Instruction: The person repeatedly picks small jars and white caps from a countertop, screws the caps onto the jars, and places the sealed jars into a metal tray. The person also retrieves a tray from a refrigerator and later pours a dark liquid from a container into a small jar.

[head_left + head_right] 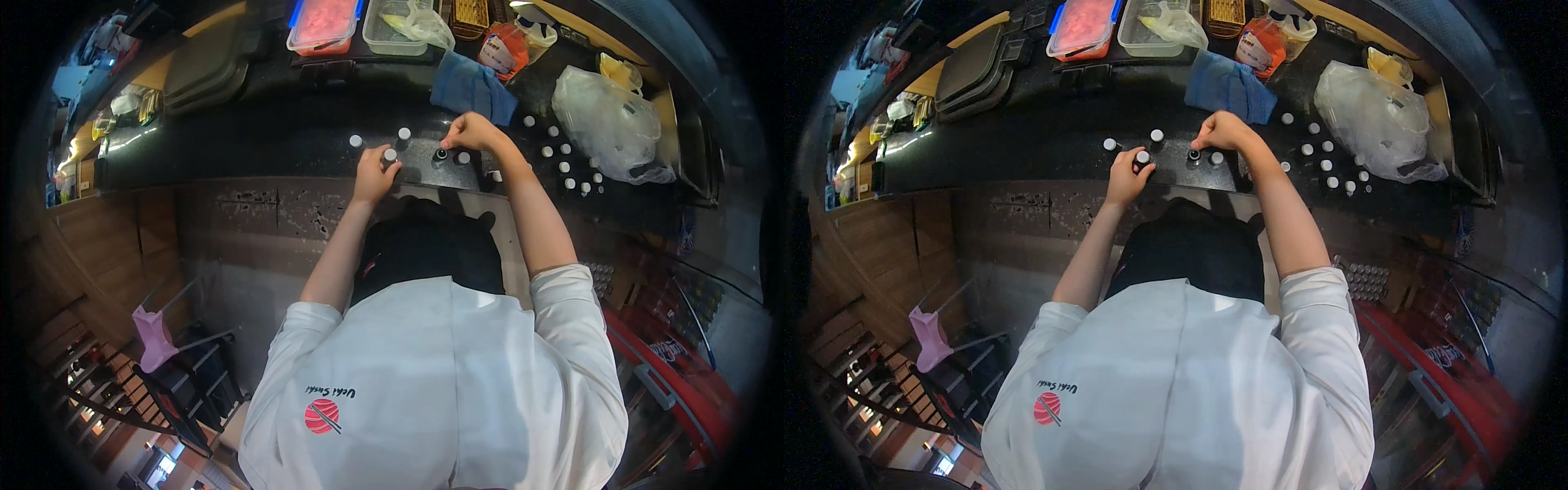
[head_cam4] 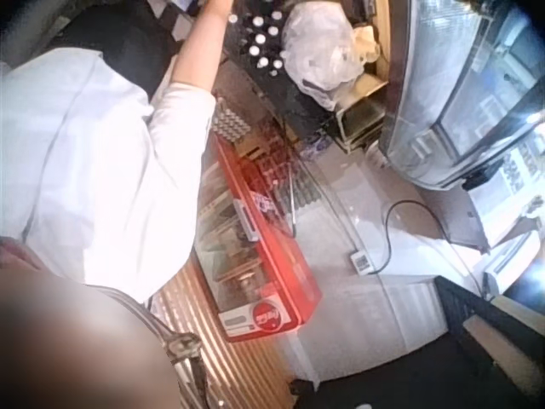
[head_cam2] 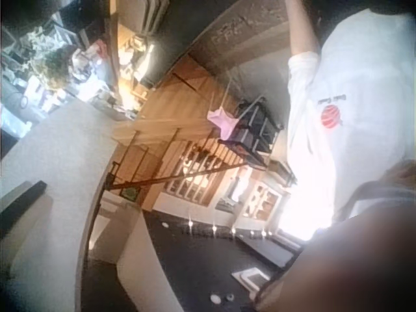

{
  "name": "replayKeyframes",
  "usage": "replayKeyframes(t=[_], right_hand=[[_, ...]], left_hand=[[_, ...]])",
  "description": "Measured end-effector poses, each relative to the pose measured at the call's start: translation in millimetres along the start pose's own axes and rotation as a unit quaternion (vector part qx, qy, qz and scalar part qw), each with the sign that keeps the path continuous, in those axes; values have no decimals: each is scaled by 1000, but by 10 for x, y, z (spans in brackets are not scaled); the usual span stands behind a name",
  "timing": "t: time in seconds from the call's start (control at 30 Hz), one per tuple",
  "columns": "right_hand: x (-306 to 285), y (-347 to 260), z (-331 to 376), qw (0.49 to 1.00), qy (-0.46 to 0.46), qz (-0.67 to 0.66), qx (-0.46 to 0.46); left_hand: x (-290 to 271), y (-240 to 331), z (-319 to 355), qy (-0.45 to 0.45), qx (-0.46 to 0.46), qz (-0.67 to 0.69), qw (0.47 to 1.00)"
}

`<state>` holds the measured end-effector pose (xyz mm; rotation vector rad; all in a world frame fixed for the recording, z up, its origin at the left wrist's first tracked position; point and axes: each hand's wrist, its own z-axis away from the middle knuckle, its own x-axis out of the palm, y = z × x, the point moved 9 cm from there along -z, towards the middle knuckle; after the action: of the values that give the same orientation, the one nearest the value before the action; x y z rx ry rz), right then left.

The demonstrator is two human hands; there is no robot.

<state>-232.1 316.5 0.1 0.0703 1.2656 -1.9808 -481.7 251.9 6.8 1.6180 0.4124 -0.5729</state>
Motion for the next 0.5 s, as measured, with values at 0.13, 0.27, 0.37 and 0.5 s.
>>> replayKeyframes(t=[0.13, 0.27, 0.37, 0.5], right_hand=[[119, -95, -25, 996, -25, 79, 27], [151, -75, -61, 992, -27, 118, 44], [188, -25, -71, 990, -39, 114, 67], [208, 20, -66, 992, -31, 105, 68]], left_hand=[[30, -129, 51, 25, -13, 1, 1000], [30, -338, 231, 33, -48, -34, 998], [44, -524, 494, 3, -114, -93, 989], [158, -700, 935, -85, -188, -56, 977]])
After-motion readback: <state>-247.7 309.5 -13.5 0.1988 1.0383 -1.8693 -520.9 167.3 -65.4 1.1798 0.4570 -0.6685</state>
